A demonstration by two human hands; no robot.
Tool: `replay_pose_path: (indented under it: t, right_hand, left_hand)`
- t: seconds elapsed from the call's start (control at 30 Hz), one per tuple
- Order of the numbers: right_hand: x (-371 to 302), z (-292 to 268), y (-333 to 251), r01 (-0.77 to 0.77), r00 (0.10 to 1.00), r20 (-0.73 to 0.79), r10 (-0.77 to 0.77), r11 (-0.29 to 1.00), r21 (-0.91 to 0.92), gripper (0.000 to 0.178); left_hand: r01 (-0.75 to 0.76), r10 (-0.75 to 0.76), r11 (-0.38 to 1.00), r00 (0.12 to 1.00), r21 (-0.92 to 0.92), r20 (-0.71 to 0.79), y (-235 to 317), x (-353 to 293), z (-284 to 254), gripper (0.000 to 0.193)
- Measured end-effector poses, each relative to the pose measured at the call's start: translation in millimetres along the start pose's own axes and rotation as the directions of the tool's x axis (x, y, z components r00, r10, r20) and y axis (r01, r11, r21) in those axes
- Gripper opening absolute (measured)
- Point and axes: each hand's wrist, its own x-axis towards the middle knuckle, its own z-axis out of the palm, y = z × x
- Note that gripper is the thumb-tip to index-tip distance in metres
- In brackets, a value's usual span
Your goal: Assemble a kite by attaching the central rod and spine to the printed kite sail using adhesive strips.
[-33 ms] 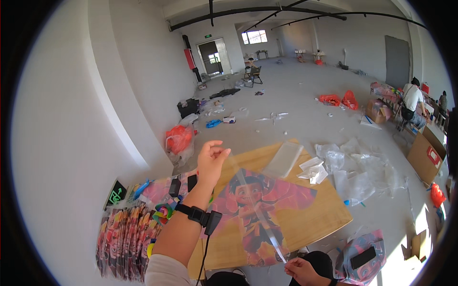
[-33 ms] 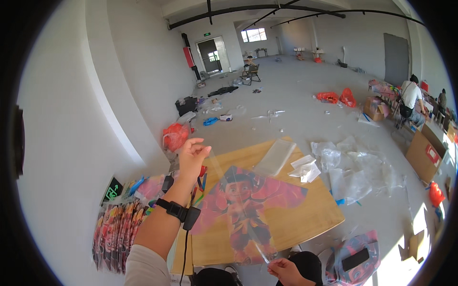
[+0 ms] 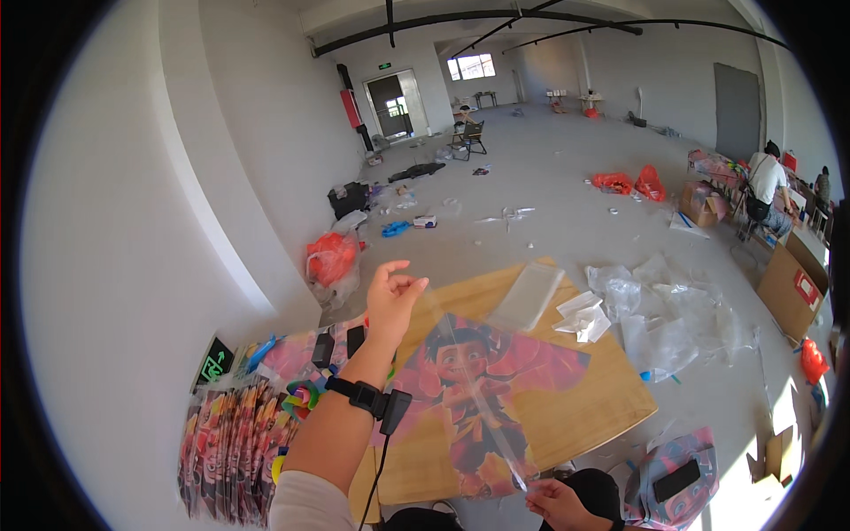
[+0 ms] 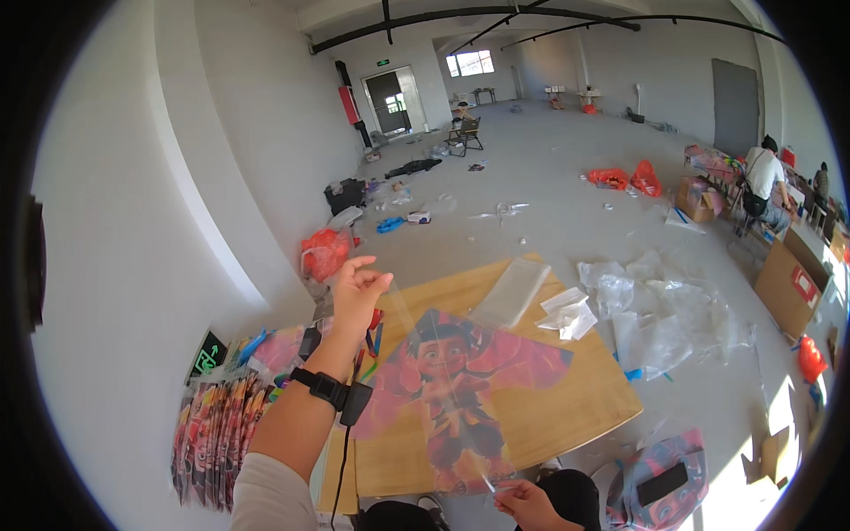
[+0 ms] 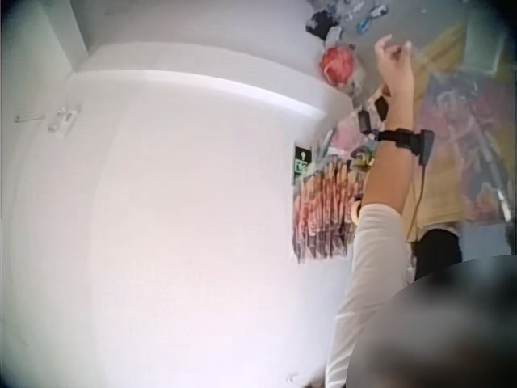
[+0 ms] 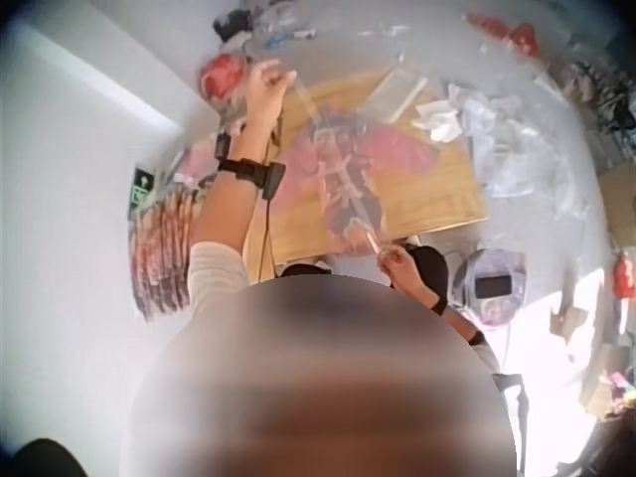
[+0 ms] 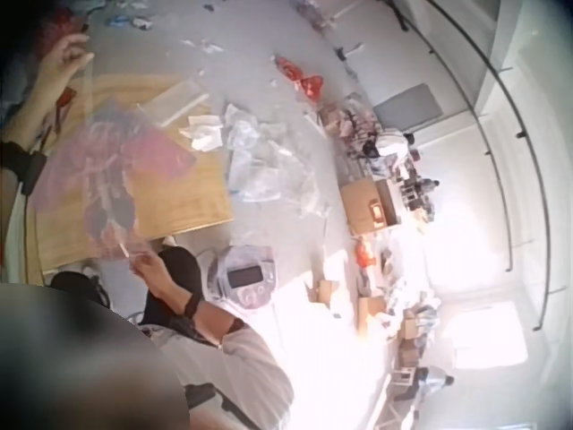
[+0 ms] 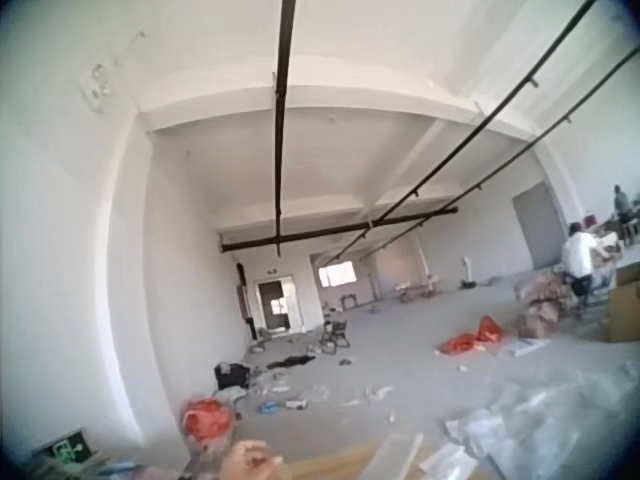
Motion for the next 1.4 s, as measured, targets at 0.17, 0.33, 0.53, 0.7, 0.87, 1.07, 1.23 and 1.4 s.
replay_pose_path:
  t: [0.17, 0.33, 0.53, 0.7, 0.87, 1.07, 1.23, 1.4]
  right_hand:
    - [41, 21, -6, -0.157, 0.987, 0.044, 0.153, 0.982, 0.108, 0.015]
    - [79, 48, -35, -0.379, 0.921, 0.067, 0.383, 0.846, 0.375, 0.008]
    - [125, 60, -43, -0.376, 0.905, 0.354, 0.236, 0.834, 0.404, 0.034]
    - [144, 71, -30, -0.284, 0.948, -0.065, 0.31, 0.923, 0.261, 0.02]
    - [155, 70, -21, -0.128, 0.964, -0.197, 0.177, 0.962, 0.239, 0.003]
    - [163, 53, -37, -0.205, 0.962, 0.217, 0.166, 0.964, 0.168, 0.038]
    - [173, 48, -41, -0.276, 0.896, 0.41, 0.17, 0.937, 0.214, 0.056]
    - [182, 46, -43, -0.321, 0.895, 0.41, 0.173, 0.89, 0.324, 0.056]
  left_hand:
    - [0.182, -0.189, 0.975, 0.981, 0.127, 0.046, -96, 37, 0, 0.028]
    - [0.301, -0.333, 0.936, 0.926, 0.185, 0.18, -207, 73, -15, 0.018]
    - [0.336, -0.381, 0.889, 0.92, 0.311, 0.097, -302, 90, -8, 0.015]
    - [0.271, -0.335, 0.862, 0.939, 0.429, 0.079, -369, 80, -18, 0.016]
    - [0.152, -0.238, 0.83, 0.966, 0.536, 0.096, -403, 70, 1, 0.016]
    - [0.269, -0.313, 0.831, 0.95, 0.487, 0.01, -448, 81, -12, 0.017]
    - [0.184, -0.285, 0.791, 0.955, 0.583, 0.084, -481, 93, -20, 0.018]
    - [0.236, -0.32, 0.776, 0.947, 0.584, 0.042, -482, 94, -16, 0.019]
